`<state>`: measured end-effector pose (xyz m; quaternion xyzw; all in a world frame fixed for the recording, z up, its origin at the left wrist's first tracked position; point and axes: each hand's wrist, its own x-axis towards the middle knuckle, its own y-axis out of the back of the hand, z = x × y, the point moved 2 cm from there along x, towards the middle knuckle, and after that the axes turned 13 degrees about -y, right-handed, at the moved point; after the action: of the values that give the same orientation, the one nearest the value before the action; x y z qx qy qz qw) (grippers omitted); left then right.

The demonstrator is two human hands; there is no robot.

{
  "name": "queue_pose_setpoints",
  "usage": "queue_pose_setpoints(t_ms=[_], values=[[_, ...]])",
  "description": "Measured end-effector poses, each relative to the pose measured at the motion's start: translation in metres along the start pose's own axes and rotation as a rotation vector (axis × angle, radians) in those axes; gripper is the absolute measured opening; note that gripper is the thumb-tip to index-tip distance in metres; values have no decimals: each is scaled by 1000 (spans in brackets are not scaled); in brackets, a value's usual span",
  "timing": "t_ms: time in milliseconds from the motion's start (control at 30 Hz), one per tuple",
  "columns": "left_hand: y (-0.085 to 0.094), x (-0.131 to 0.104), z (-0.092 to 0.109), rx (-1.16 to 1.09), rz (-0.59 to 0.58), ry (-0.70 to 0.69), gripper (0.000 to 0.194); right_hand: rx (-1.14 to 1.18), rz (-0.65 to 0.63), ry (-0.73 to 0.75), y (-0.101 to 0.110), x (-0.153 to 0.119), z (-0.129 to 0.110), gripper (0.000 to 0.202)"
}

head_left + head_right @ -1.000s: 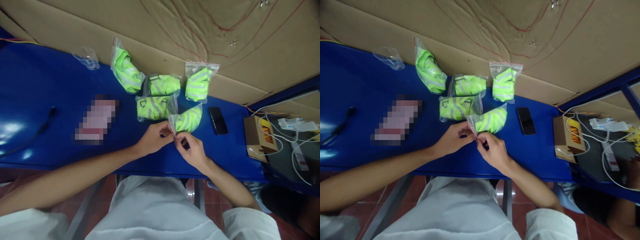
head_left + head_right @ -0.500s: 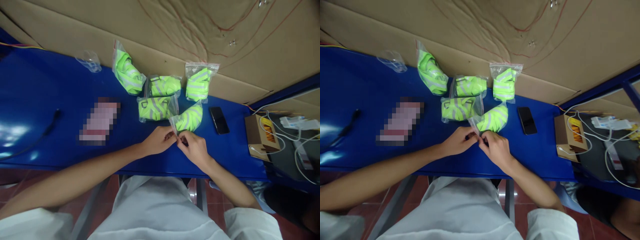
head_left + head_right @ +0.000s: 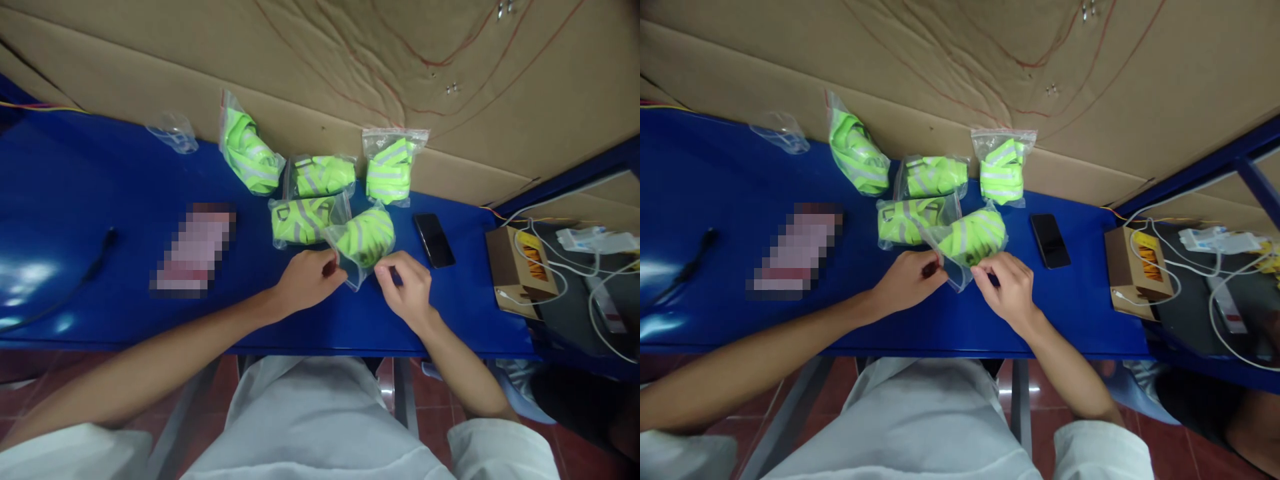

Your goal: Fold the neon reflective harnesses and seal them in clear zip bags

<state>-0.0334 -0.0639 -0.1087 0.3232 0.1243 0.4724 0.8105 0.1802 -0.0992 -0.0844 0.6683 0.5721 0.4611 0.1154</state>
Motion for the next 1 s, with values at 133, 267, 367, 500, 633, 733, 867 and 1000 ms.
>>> queue_pose_setpoints(t_ms=[133,267,367,500,633,733,867,1000], values=[[2,-5,1,327,-85,2,20,-37,31,-255,-2,9,23,27],[5,-8,2,571,-96,34,43,-149,-118,-420,-14,14,48,52],[10,-9,2,621,-81,38,49,-1,-170,-507,-18,14,54,50],[22,-8,0,493,-27,59,53,327,-34,-614,-6,16,52,39],[31,-6,-7,176,36,64,65,373,155,-489,13,17,48,35],[29,-5,-9,18,60,34,61,302,235,-346,19,13,44,29],[29,-9,-6,319,222,-117,44,153,259,-52,23,5,28,28],[29,-15,0,527,374,-445,31,106,266,-107,25,0,18,35]])
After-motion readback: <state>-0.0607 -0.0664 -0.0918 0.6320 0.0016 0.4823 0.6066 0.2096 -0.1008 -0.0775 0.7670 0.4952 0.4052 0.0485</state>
